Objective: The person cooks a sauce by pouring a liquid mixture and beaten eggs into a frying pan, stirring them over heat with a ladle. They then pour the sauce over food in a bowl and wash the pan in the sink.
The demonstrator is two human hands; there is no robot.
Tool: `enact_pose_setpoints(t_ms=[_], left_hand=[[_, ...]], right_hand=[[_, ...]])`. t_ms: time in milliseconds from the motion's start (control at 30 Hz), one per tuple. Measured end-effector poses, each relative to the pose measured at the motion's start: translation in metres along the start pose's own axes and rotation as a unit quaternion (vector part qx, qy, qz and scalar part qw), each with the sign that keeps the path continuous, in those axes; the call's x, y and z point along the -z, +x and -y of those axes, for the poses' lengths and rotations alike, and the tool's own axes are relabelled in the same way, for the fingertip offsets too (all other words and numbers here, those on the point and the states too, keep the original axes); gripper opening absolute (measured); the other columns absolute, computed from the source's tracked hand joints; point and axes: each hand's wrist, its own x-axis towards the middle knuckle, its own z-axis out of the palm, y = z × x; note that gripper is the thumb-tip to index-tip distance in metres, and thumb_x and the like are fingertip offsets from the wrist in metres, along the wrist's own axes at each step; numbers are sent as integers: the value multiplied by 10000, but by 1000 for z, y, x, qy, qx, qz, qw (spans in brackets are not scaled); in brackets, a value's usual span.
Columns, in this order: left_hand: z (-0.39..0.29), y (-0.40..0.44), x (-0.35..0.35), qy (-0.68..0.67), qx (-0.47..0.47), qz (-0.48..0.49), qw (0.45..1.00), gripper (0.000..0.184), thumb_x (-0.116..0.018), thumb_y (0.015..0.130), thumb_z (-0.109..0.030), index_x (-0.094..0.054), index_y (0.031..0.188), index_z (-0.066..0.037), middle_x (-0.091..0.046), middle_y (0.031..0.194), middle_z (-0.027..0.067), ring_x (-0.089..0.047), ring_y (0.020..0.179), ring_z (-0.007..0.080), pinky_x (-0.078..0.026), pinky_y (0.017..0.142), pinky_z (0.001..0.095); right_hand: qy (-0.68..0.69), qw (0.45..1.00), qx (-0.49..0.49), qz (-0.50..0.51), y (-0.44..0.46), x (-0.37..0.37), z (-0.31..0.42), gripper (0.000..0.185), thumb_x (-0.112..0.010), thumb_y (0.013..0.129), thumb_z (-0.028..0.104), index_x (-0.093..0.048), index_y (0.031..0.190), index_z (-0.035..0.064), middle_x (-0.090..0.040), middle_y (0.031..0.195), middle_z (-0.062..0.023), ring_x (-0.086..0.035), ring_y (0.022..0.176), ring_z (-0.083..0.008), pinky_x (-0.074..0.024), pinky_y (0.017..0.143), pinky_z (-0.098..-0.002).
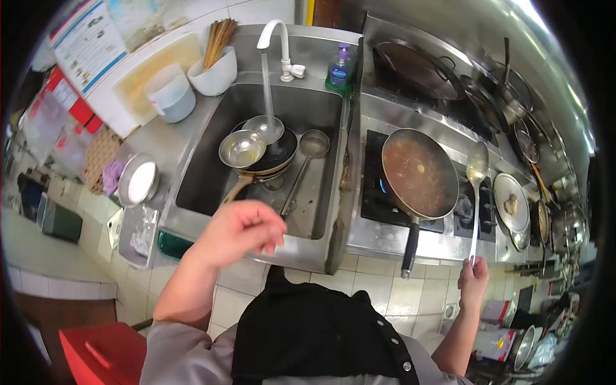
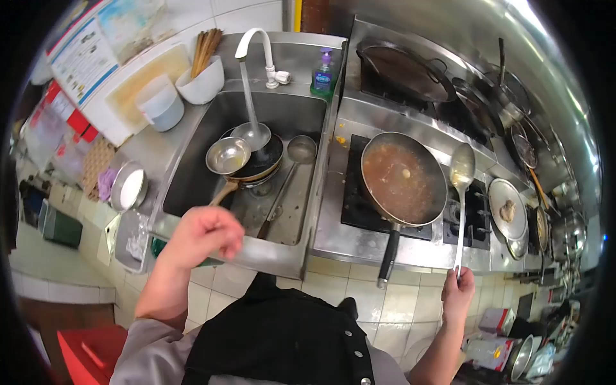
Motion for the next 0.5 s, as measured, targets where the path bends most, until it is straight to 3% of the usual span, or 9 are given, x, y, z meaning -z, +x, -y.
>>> enact_pose_setpoints(t_ms=[167, 300, 433, 500], left_hand=[[45, 117, 110, -26, 61, -192, 979, 142, -586, 973, -142, -657, 1035, -36, -698, 897, 55, -664, 739, 128, -520, 625, 267], [52, 231, 184, -82, 11, -204, 975, 190, -578, 988, -172, -627, 1140, -68, -694, 960, 54, -674, 814, 151, -534, 666, 285], [32, 313, 219, -151, -11, -201, 968, 186, -612, 971, -156, -611, 1131, -60, -685, 933, 49, -661, 809, 140, -533, 665, 289], [25, 333, 222, -134, -14, -205, 969, 113, -612, 977, -164, -593, 1021, -63, -635, 824, 14, -593, 677, 111, -464, 556, 257]], right_hand=[[12, 996, -43, -71, -44, -26, 26, 105, -577, 986, 134, -520, 907, 96, -448, 595, 65, -377, 453, -25, -283, 391, -208], [2, 991, -52, -124, -69, -32, 47, 112, -585, 985, 132, -521, 904, 88, -459, 602, 53, -383, 452, -28, -297, 387, -212], [-11, 984, -59, -168, -89, -33, 60, 119, -596, 986, 131, -524, 903, 85, -473, 613, 48, -398, 448, -30, -318, 386, -211], [-10, 980, -64, -189, -95, -33, 65, 121, -596, 988, 129, -524, 900, 87, -479, 618, 48, -399, 446, -28, -317, 386, -208]])
